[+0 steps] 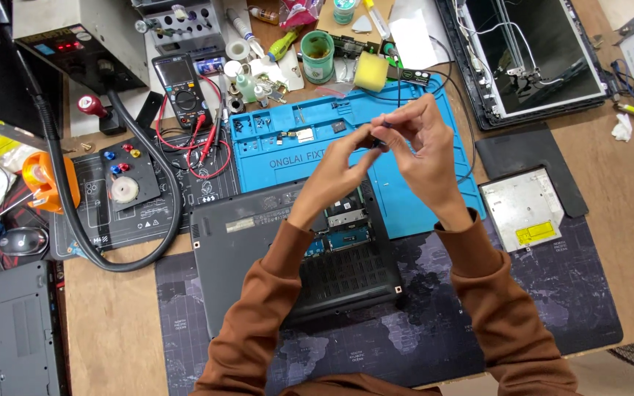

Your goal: Disassembling a laptop by removing screws and internal components like the optical drive

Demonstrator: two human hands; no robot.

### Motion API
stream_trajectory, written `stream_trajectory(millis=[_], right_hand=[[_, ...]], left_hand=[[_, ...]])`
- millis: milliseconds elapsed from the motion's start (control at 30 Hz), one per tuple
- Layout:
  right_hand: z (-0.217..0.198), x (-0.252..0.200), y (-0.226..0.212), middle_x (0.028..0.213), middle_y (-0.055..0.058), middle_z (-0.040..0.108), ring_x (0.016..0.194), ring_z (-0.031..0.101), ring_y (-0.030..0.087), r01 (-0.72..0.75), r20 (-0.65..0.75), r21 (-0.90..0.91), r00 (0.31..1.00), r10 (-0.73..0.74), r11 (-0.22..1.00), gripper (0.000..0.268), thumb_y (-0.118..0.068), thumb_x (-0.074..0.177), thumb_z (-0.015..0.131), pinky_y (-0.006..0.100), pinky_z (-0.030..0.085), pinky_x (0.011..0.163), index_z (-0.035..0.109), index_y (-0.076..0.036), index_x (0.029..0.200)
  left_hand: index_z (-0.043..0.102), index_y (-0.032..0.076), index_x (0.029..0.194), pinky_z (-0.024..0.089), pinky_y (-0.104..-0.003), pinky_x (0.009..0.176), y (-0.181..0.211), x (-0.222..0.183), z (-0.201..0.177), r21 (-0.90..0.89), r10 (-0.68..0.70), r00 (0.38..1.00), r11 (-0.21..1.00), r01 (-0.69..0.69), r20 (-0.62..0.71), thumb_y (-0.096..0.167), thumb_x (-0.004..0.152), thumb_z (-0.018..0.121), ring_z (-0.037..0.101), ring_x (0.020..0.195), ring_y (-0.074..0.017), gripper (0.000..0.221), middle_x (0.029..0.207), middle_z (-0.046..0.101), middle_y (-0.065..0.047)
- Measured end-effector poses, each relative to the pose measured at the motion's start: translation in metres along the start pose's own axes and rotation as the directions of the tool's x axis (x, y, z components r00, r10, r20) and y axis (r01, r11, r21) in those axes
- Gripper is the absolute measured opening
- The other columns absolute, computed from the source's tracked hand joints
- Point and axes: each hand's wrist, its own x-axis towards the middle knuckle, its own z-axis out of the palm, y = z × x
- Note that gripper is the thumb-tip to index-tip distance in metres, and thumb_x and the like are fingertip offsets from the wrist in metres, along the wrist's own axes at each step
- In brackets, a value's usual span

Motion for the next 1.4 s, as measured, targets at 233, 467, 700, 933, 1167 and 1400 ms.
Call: stream_trajectory(millis=[233,467,700,933,1167,1400], right_hand=[[0.011,0.003,-0.027,0.107,0.027,0.073,0.084,0.070,0.018,0.027,0.075,-0.124,0.997,-0.018,0.992,0.008,0.003,0.107,0.052,0.033,0.057,0.069,0.047,0.001,0.113],[-0.002,-0.004,0.010,0.102,0.011,0.061,0.096,0.069,0.028,0.070,0.031,-0.070,0.997,-0.068,0.995,0.020,0.005,0.099,0.072,0.040,0.059,0.086,0.053,0.000,0.105],[-0.001,0.009,-0.019,0.118,0.025,0.070,0.103,0.074,0.037,0.008,0.140,0.016,0.990,-0.010,1.000,0.014,0.012,0.103,0.054,0.050,0.062,0.083,0.049,0.006,0.114],[-0.002,0.003,0.005,0.104,0.013,0.062,0.098,0.069,0.029,0.096,0.048,-0.095,0.995,-0.092,0.991,0.025,0.005,0.095,0.078,0.041,0.061,0.084,0.055,0.001,0.103],[0.003,0.009,-0.011,0.120,0.024,0.067,0.117,0.068,0.040,0.069,0.131,0.051,0.988,-0.075,0.996,0.014,0.011,0.102,0.059,0.051,0.058,0.097,0.053,0.007,0.113],[0.001,0.008,-0.001,0.109,0.020,0.067,0.108,0.071,0.033,0.017,0.083,0.024,0.996,-0.019,1.000,0.015,0.010,0.102,0.064,0.047,0.058,0.095,0.055,0.004,0.113]], left_hand=[[0.067,0.007,0.090,0.055,-0.037,0.081,-0.015,0.005,0.006,-0.019,0.021,0.981,1.000,-0.025,-0.192,0.001,0.088,0.075,0.066,0.080,-0.0162,0.010,0.082,0.071,-0.006],[0.055,0.006,0.095,0.048,-0.041,0.080,-0.029,0.009,0.010,0.027,0.010,0.988,1.000,-0.006,-0.157,0.013,0.086,0.079,0.060,0.082,-0.0231,0.026,0.083,0.060,-0.012],[0.071,0.003,0.100,0.055,-0.041,0.089,-0.019,0.009,-0.002,-0.038,-0.001,0.997,0.999,-0.002,-0.081,0.004,0.094,0.070,0.070,0.088,-0.0213,0.005,0.091,0.072,-0.009],[0.055,0.005,0.090,0.051,-0.039,0.079,-0.016,0.009,-0.001,0.048,-0.008,0.990,0.999,0.015,-0.139,0.012,0.089,0.076,0.062,0.080,-0.0228,0.022,0.082,0.064,-0.013],[0.066,0.004,0.101,0.053,-0.040,0.087,-0.023,0.013,-0.020,0.016,-0.013,1.000,1.000,0.013,0.023,0.007,0.094,0.072,0.066,0.085,-0.0233,0.010,0.089,0.066,-0.010],[0.064,0.006,0.112,0.049,-0.053,0.097,0.000,0.013,-0.027,-0.029,-0.020,0.994,0.999,0.024,0.112,0.019,0.095,0.074,0.065,0.112,-0.0345,0.024,0.114,0.066,-0.018]])
